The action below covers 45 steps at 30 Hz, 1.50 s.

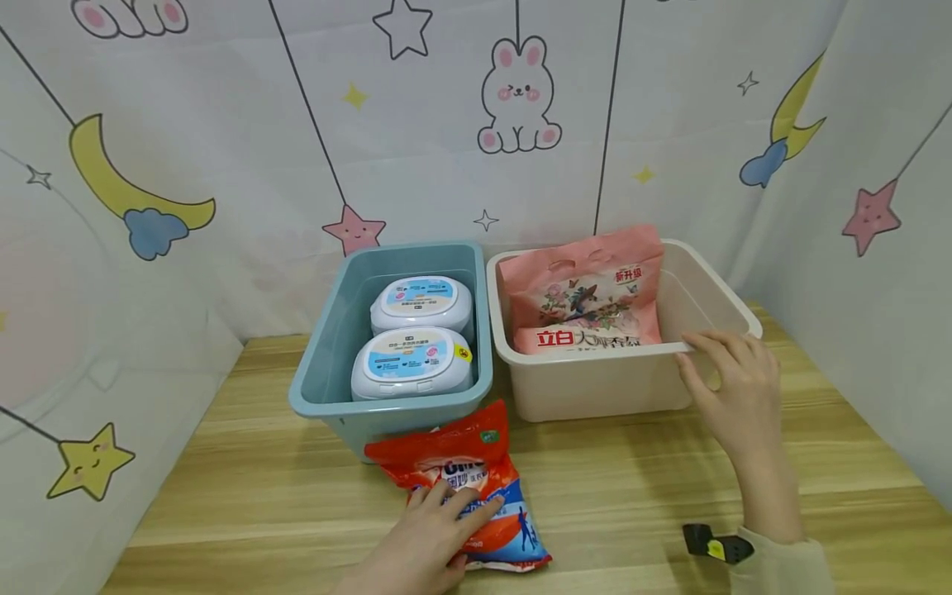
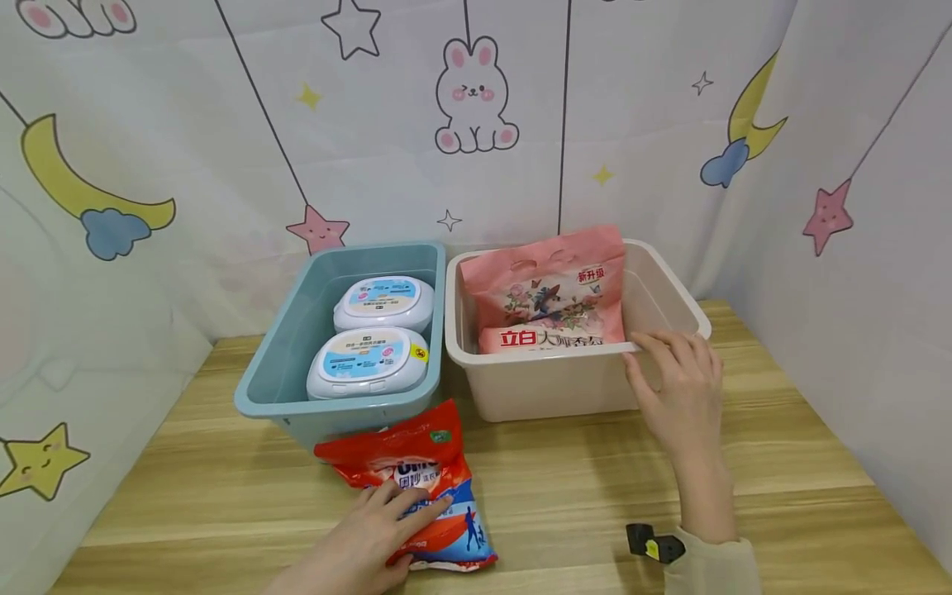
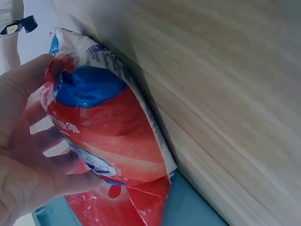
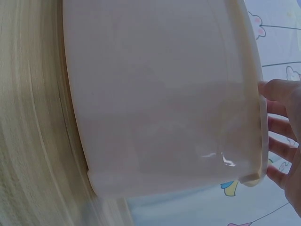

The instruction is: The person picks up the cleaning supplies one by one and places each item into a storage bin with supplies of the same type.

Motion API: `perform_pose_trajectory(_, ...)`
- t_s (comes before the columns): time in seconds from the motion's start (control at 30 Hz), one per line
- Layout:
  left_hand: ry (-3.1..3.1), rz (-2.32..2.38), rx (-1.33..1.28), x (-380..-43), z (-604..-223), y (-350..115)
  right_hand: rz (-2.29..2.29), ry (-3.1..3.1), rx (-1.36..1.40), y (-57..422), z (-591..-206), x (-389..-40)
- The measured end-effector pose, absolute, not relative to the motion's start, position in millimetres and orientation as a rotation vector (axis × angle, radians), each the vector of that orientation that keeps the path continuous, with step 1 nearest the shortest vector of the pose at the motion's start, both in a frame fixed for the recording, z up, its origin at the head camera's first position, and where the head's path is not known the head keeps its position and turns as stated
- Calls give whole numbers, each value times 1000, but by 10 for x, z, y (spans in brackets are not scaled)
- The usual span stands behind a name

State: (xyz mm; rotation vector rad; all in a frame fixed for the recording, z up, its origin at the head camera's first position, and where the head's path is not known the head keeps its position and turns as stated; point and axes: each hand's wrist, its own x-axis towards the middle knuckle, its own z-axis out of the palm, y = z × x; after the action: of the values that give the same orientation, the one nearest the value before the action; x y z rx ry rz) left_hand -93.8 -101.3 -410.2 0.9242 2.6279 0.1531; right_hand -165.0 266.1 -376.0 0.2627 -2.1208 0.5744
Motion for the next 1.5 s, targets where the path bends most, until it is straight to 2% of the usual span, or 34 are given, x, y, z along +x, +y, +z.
perform_pose_trajectory(0.23,2637,68,1039,-936,-4099,-1035,577,-2125,270,2658,-3760,-1653)
perform_pose_trajectory(0.63,2672,-8,1542,-927,-4135,-1184,581,-2115,266,2654,-3774,-1645)
perform_pose_trajectory(1.5,2696,-42,1684,-874,-4070,-1099,573,-2105,276,2656,-3769,-1648)
